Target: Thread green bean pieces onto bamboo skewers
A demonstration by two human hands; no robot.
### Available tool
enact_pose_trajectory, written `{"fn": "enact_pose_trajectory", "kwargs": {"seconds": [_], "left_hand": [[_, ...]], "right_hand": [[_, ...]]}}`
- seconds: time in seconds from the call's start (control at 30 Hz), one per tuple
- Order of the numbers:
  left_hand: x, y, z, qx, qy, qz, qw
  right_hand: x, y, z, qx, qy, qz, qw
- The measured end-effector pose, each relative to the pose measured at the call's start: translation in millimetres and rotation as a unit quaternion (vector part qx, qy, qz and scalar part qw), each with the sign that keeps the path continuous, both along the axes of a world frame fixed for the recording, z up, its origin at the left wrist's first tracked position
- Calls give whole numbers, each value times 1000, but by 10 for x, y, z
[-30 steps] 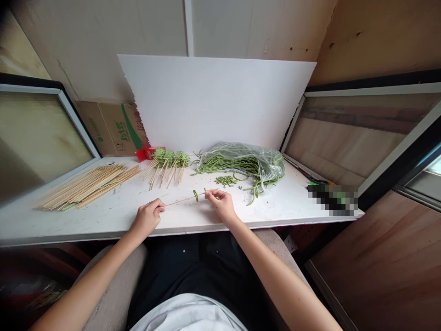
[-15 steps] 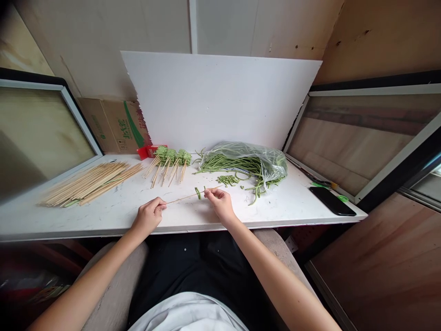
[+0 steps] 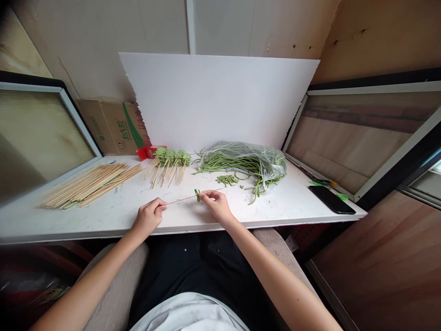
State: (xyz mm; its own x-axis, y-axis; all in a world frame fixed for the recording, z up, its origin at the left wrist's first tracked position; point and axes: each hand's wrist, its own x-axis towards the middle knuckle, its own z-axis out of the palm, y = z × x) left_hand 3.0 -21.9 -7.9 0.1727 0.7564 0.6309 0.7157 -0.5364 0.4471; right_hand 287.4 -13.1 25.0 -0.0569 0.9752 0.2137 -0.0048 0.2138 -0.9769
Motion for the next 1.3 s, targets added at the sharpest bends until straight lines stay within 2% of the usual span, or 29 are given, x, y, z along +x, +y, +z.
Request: {"fn": "enact_pose_trajectory", "kwargs": {"seconds": [0.1,0.23,0.37,0.47,0.57,0.67,1.0,1.3], "left_hand": [[6,4,9,-5,-3,11,1000],[11,6,23,-3,-6,20,1000],[17,9,28,-2,-14,23,1000],[23,15,26,-6,-17,25,1000],[27,23,23,-5,-14,25,1000],[27,30,22,-5,-14,27,1000],[22,46,7,-9,-11,26,1000],[14,56,-6,-15,-9,19,1000]], "right_hand": [[33,14,37,-26,11,-2,1000],[176,60,132,-22,2,-10,1000],[452,178,174,27,-84,-65,994],[633,268,125,103,-223,-106,964],[698,303,36,165,-349,-101,917],[673,287,-33,187,-409,-88,889],[655,260,-23,195,-475,-96,853],[627,270,-55,173,-490,-110,847]]}}
